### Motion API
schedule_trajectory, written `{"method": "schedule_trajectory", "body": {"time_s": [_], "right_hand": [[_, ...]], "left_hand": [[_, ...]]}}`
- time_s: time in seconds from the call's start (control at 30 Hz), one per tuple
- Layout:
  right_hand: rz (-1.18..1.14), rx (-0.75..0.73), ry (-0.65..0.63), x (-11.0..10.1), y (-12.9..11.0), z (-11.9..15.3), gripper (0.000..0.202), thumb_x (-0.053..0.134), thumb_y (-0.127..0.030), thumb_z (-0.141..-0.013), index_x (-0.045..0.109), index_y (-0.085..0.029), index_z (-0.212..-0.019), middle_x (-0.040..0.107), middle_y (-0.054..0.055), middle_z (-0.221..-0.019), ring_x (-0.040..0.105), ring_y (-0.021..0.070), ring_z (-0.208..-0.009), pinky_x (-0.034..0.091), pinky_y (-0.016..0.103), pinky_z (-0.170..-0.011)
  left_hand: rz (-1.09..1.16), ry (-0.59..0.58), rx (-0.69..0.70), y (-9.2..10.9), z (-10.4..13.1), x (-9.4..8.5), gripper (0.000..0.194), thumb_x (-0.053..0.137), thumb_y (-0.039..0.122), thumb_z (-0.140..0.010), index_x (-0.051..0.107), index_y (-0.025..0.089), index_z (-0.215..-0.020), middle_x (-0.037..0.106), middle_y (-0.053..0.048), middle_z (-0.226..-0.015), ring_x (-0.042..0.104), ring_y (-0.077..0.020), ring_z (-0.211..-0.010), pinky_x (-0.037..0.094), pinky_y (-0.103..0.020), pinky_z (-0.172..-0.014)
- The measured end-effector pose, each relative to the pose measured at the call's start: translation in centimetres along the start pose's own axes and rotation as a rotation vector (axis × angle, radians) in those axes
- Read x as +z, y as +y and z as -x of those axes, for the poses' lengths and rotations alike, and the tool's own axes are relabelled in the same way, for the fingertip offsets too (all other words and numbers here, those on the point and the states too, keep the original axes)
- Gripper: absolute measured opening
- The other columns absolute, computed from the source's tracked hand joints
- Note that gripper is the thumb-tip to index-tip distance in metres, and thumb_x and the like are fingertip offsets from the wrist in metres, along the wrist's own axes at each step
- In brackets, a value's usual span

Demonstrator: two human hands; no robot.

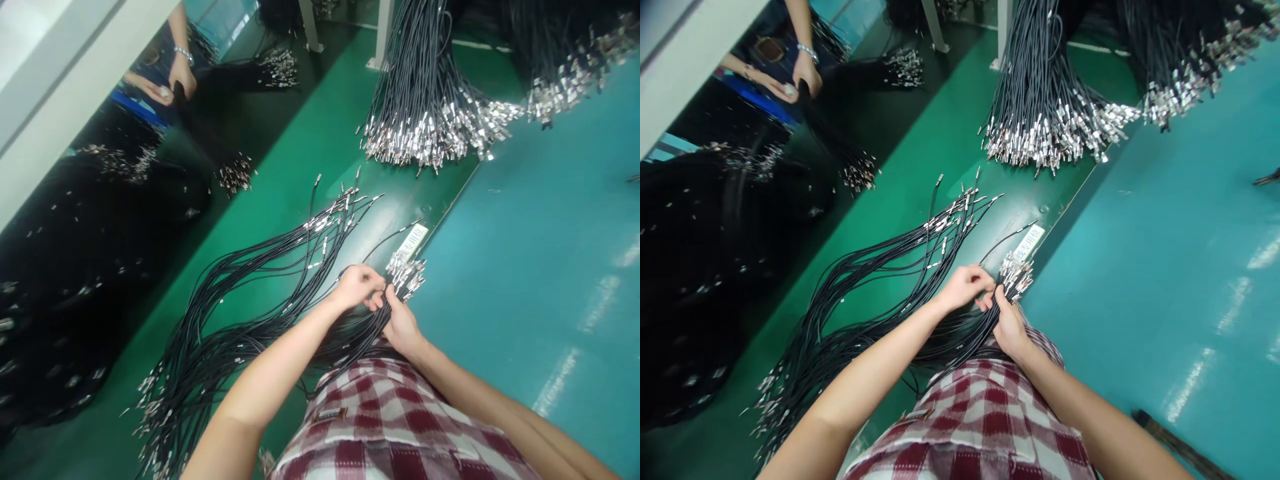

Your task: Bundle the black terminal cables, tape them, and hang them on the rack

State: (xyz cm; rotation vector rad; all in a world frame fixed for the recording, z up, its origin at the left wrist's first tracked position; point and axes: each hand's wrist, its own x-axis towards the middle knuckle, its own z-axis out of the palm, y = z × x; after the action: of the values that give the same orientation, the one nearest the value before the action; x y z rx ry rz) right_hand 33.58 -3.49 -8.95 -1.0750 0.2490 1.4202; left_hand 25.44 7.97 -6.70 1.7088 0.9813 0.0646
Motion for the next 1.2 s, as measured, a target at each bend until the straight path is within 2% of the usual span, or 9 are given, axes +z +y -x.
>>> {"method": "schedule_trajectory", "body": {"time_s": [0.13,0.27,0.33,0.47,0.63,0.77,1.0,1.1,1.2], "right_hand": [[-0.018,0.035,-0.061,-0.2,-0.3,0.1,0.042,0.083,-0.056,-0.064,0.058,-0.022,-0.067,0.041,-0.006,-0.054,0.038,0.0106,-0.051,0.051,0.031,-0.07],[-0.032,0.036,-0.05,-0.5,-0.2,0.1,0.043,0.082,-0.055,-0.066,0.055,-0.022,-0.064,0.041,-0.005,-0.055,0.039,0.0115,-0.053,0.05,0.032,-0.068],[-0.034,0.03,-0.051,-0.5,0.0,0.1,0.04,0.085,-0.049,-0.065,0.056,-0.021,-0.065,0.04,-0.006,-0.055,0.039,0.0108,-0.053,0.05,0.031,-0.068],[-0.027,0.057,-0.044,-0.4,-0.1,0.2,0.034,0.088,-0.037,-0.064,0.066,-0.02,-0.083,0.04,-0.008,-0.054,0.038,0.009,-0.05,0.05,0.028,-0.063],[-0.017,0.07,-0.061,0.2,-0.7,0.5,0.034,0.088,-0.031,-0.059,0.069,-0.019,-0.085,0.053,-0.006,-0.063,0.039,0.0065,-0.048,0.048,0.027,-0.057],[0.061,0.089,-0.087,0.6,-1.4,0.8,0.032,0.088,-0.024,-0.054,0.07,-0.019,-0.08,0.063,-0.003,-0.076,0.044,0.0063,-0.051,0.048,0.025,-0.059],[0.11,0.139,-0.158,-1.4,-1.2,1.0,0.029,0.088,-0.035,-0.062,0.071,-0.02,-0.079,0.07,0.003,-0.087,0.06,0.0164,-0.074,0.051,0.03,-0.072],[0.063,0.15,-0.18,-1.9,-0.9,1.3,0.033,0.088,-0.04,-0.062,0.069,-0.021,-0.081,0.067,0.002,-0.077,0.061,0.0196,-0.077,0.051,0.036,-0.079],[0.018,0.087,-0.175,-1.9,-0.6,1.4,0.036,0.087,-0.043,-0.063,0.069,-0.021,-0.085,0.058,-0.002,-0.065,0.058,0.0177,-0.072,0.05,0.037,-0.081]], "left_hand": [[-0.319,0.248,-0.06,-5.0,3.0,-2.8,0.005,0.056,0.013,-0.086,0.061,0.016,-0.086,0.065,-0.008,-0.09,0.062,-0.0199,-0.083,0.05,-0.036,-0.082],[-0.639,0.239,-0.136,-8.1,4.9,-3.1,0.015,0.054,0.004,-0.081,0.054,0.018,-0.075,0.061,-0.01,-0.087,0.059,-0.0249,-0.091,0.048,-0.041,-0.086],[-0.626,0.252,-0.138,-8.1,5.3,-3.0,0.015,0.052,0.006,-0.082,0.052,0.019,-0.074,0.059,-0.008,-0.081,0.058,-0.024,-0.086,0.048,-0.039,-0.083],[-0.399,0.323,-0.008,-5.8,7.1,-2.7,0.009,0.048,0.018,-0.09,0.051,0.02,-0.082,0.057,-0.003,-0.079,0.055,-0.0186,-0.077,0.046,-0.032,-0.074],[-0.26,0.28,0.069,-3.8,9.8,0.1,0.013,0.044,0.023,-0.093,0.049,0.021,-0.081,0.055,-0.002,-0.079,0.054,-0.0175,-0.077,0.043,-0.029,-0.073],[-0.191,0.257,0.075,-3.2,9.9,1.8,0.013,0.042,0.023,-0.094,0.047,0.021,-0.082,0.053,-0.002,-0.08,0.052,-0.0173,-0.078,0.042,-0.029,-0.073],[-0.185,0.143,0.118,-2.8,10.0,3.1,0.01,0.045,0.018,-0.092,0.049,0.02,-0.082,0.055,-0.003,-0.081,0.052,-0.0172,-0.078,0.043,-0.029,-0.073],[-0.146,0.124,0.091,-3.3,9.6,3.3,0.01,0.048,0.017,-0.091,0.051,0.02,-0.082,0.057,-0.002,-0.081,0.053,-0.0165,-0.077,0.044,-0.028,-0.072],[-0.108,0.114,0.063,-4.3,8.4,2.3,0.012,0.05,0.018,-0.09,0.055,0.019,-0.08,0.058,-0.001,-0.078,0.054,-0.0156,-0.073,0.044,-0.027,-0.069]]}}
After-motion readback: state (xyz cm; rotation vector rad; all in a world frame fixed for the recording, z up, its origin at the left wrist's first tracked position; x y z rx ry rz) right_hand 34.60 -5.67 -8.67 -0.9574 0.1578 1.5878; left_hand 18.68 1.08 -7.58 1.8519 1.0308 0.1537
